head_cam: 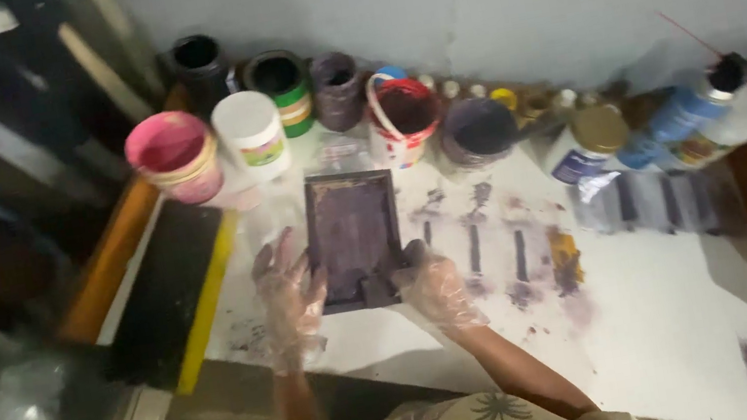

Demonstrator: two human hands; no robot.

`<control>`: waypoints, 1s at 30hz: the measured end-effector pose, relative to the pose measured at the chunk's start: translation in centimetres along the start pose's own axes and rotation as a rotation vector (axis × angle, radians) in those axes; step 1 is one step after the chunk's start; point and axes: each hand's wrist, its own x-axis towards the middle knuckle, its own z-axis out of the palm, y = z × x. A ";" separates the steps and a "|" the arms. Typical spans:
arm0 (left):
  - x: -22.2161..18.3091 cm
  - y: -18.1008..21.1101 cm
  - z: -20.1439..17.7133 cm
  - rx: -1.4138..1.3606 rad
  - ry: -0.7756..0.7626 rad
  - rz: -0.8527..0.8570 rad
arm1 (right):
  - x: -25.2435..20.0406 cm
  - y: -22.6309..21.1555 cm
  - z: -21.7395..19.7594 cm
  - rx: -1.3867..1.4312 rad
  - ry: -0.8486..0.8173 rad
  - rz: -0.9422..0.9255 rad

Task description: Applying and spreading ink onto a screen printing frame using a small squeegee tool.

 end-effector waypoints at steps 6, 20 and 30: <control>-0.1 -2.3 -10.3 0.218 0.099 0.280 | -2.2 -9.1 4.7 -0.063 -0.262 0.013; -9.3 -12.9 -11.2 0.688 -0.089 -0.478 | -6.8 -18.3 6.2 -0.164 -0.553 -0.301; -10.1 -14.9 -10.7 0.800 -0.092 -0.335 | -6.3 -13.0 11.7 -0.306 -0.460 -0.515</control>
